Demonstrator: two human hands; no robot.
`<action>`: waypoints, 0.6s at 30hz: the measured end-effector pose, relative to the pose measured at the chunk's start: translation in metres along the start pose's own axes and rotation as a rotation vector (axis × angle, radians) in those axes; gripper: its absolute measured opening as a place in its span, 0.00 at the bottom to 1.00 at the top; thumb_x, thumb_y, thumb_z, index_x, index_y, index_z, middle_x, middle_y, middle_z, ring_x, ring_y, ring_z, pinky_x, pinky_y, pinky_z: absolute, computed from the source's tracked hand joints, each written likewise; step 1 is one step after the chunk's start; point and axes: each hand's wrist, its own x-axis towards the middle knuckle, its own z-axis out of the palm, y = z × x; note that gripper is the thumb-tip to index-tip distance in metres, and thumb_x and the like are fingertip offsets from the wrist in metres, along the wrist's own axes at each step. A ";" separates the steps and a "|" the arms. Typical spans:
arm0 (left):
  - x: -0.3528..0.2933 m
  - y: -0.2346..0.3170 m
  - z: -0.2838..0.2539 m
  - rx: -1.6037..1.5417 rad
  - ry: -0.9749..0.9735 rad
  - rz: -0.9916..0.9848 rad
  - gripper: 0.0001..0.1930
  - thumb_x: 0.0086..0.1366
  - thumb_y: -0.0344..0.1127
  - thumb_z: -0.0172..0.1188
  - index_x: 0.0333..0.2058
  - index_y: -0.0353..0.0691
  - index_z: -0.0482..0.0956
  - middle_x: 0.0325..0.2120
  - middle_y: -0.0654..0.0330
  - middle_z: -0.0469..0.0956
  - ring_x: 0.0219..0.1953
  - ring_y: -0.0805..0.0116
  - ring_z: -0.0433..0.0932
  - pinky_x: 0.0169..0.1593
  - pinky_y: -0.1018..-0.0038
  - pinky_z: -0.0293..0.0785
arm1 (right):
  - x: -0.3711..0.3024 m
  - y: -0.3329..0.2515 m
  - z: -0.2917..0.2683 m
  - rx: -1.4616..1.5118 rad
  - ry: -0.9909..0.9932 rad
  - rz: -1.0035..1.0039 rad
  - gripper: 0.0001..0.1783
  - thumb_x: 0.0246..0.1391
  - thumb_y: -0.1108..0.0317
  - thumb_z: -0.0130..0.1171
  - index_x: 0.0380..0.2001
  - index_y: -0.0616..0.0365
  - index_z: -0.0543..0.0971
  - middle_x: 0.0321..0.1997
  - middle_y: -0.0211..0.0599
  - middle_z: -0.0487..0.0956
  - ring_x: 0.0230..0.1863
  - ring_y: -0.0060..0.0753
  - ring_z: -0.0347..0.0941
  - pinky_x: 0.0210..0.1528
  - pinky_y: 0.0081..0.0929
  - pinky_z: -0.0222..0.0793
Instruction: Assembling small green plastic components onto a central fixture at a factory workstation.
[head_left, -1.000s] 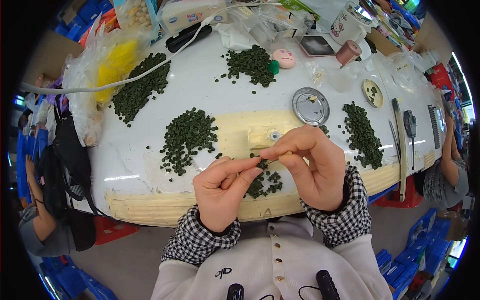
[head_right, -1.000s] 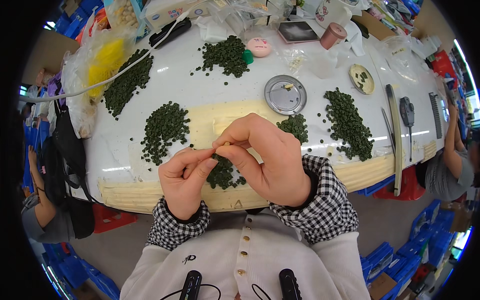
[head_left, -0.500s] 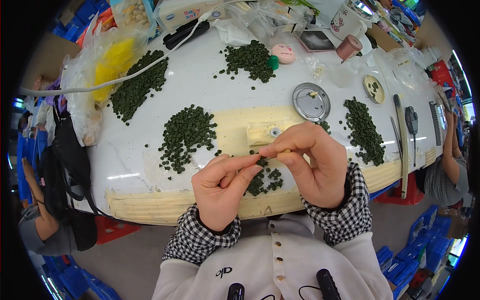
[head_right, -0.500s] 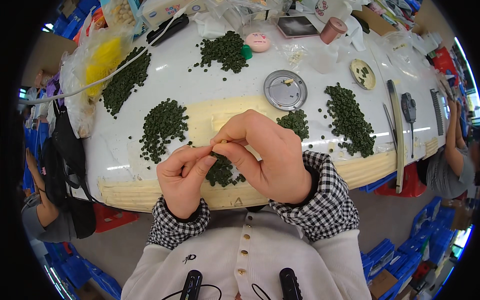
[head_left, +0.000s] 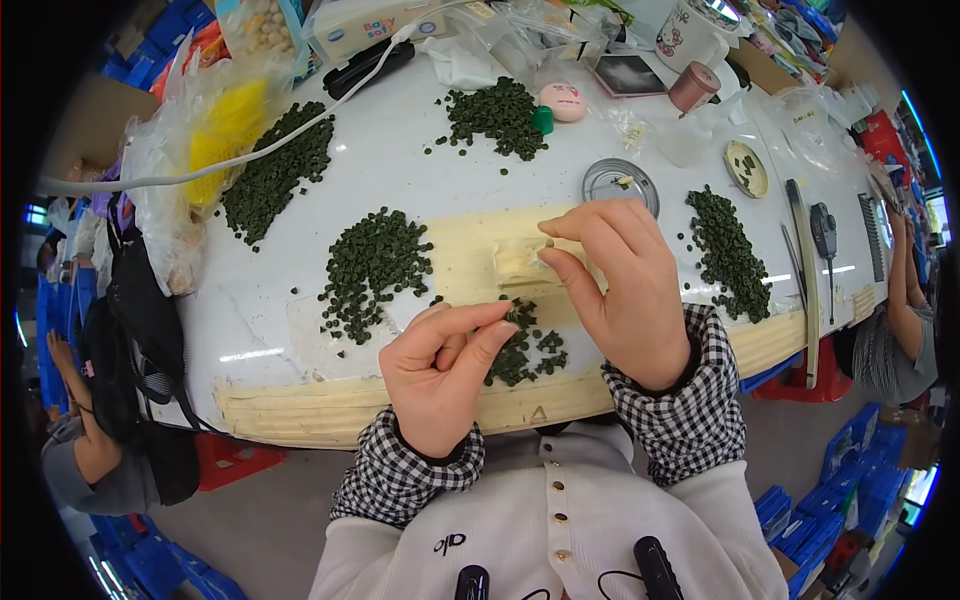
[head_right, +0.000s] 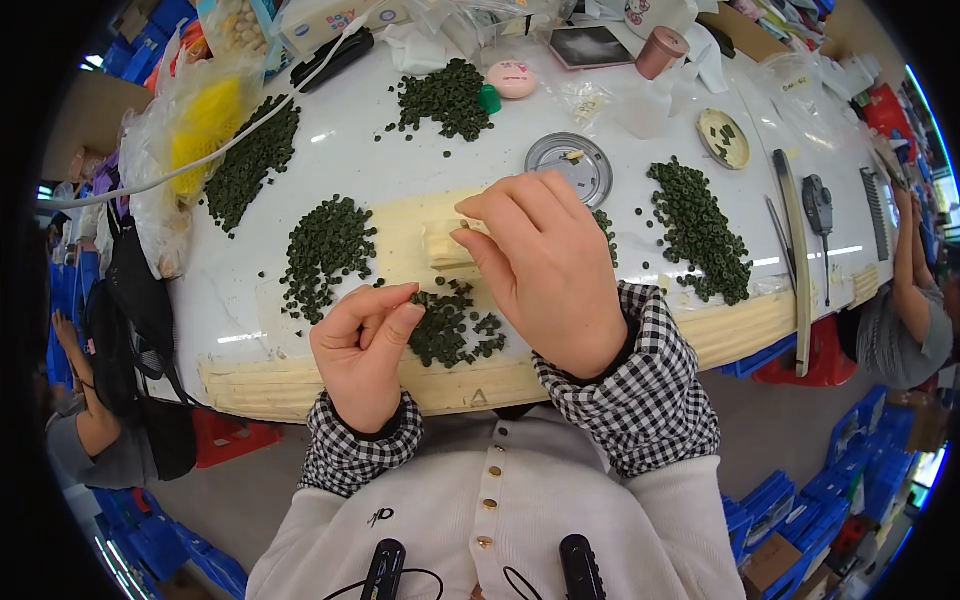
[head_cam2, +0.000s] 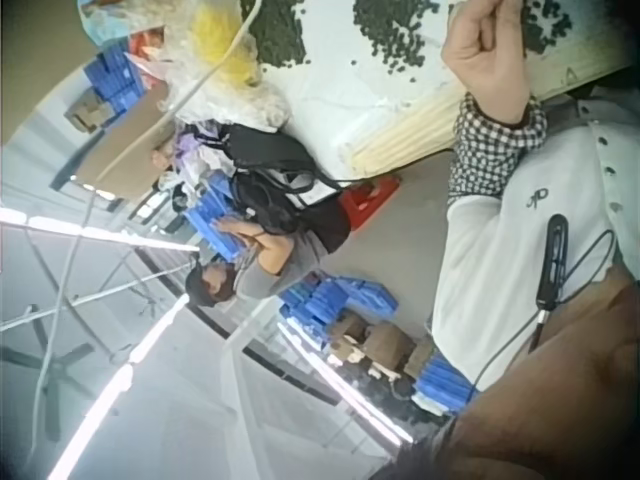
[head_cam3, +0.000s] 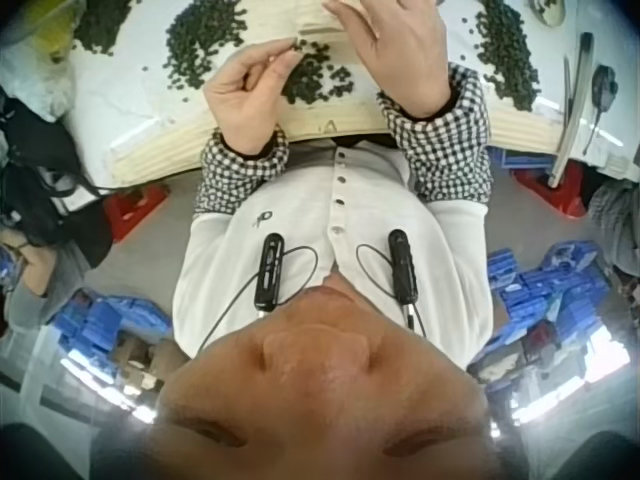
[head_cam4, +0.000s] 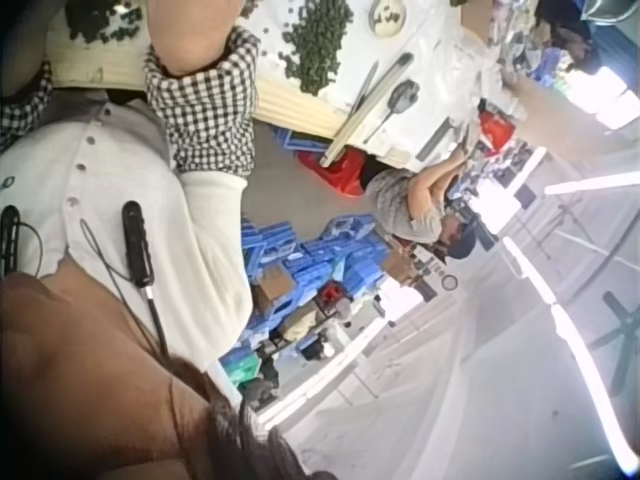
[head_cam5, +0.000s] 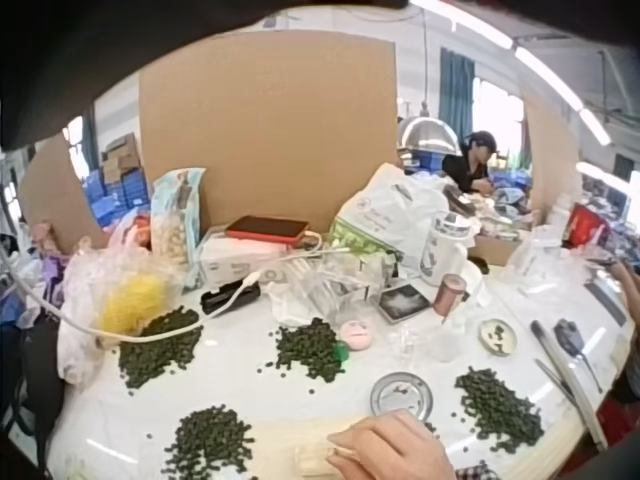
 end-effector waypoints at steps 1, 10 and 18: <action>0.000 0.000 0.000 -0.003 0.001 0.001 0.10 0.54 0.21 0.65 0.37 0.33 0.82 0.15 0.73 0.54 0.20 0.83 0.55 0.26 0.85 0.56 | 0.001 -0.002 -0.002 -0.003 0.033 -0.002 0.12 0.43 0.75 0.64 0.35 0.60 0.77 0.33 0.37 0.75 0.34 0.42 0.69 0.36 0.32 0.67; -0.001 -0.001 -0.003 -0.044 0.001 -0.002 0.10 0.54 0.22 0.65 0.37 0.34 0.82 0.16 0.73 0.54 0.19 0.84 0.55 0.25 0.85 0.55 | -0.021 -0.038 -0.022 0.397 -0.139 0.125 0.17 0.45 0.80 0.62 0.42 0.62 0.79 0.33 0.38 0.76 0.31 0.37 0.70 0.33 0.27 0.66; -0.001 -0.003 -0.004 -0.028 -0.028 0.036 0.11 0.54 0.21 0.65 0.37 0.35 0.83 0.15 0.73 0.57 0.19 0.84 0.55 0.24 0.84 0.54 | -0.035 -0.035 -0.013 0.602 -0.222 0.175 0.20 0.50 0.80 0.58 0.49 0.65 0.76 0.36 0.41 0.76 0.34 0.34 0.72 0.36 0.23 0.69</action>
